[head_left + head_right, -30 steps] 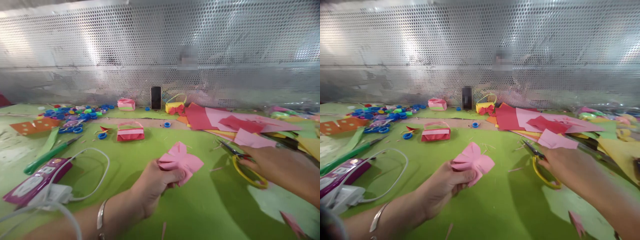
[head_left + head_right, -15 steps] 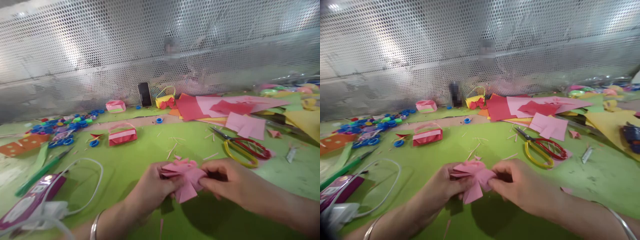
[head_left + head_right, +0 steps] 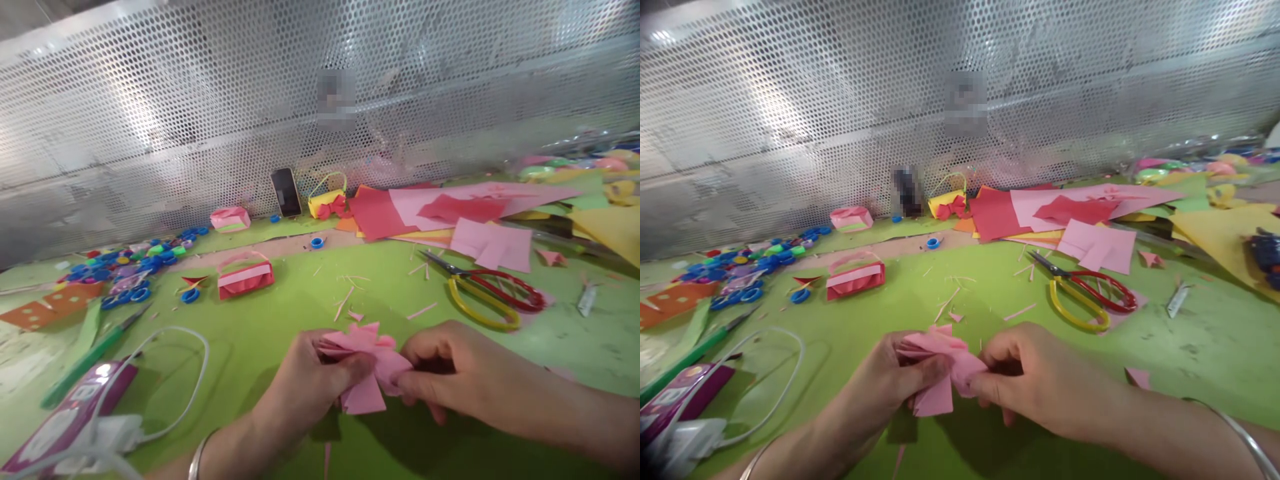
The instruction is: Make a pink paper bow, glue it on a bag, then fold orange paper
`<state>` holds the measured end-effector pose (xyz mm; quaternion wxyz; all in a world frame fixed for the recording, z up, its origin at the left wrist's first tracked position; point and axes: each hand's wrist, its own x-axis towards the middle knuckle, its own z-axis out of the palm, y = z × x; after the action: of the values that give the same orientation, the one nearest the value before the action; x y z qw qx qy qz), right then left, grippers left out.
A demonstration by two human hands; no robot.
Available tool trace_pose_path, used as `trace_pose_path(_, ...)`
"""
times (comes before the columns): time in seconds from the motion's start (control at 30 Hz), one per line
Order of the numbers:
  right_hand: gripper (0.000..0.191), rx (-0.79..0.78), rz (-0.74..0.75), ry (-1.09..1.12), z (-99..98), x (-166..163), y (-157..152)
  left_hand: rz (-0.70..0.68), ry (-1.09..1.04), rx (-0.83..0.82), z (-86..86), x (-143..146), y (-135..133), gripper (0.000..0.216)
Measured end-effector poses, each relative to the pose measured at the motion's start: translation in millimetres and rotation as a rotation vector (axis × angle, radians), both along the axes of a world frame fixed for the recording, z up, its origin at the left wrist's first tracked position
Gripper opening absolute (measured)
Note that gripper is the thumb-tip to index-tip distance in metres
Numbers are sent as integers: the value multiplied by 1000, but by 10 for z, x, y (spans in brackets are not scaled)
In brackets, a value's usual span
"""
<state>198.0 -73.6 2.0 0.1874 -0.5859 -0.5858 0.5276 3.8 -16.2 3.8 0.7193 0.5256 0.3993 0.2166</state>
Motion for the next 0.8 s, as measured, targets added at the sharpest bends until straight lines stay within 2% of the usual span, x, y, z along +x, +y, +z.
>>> trace_pose_path(0.1, 28, 106, -4, 0, 18, 32, -5, 155, -6, -28, 1, -7, -6, 34)
trace_pose_path(0.2, 36, 172, -64, 35, 28, 57, 4, 222, -42, -61, 3, -17, -6, 32)
trace_pose_path(0.27, 39, 189, -85, 11, 25, 55, 13, 214, -65, -67, 3, -21, -5, 32)
trace_pose_path(0.57, 30, 287, -84, -123, -38, -45, 28, 151, -104, -49, -13, -46, -14, 35)
trace_pose_path(0.8, 26, 234, -76, -91, 36, -54, 26, 81, -29, 35, -67, -51, 8, 32)
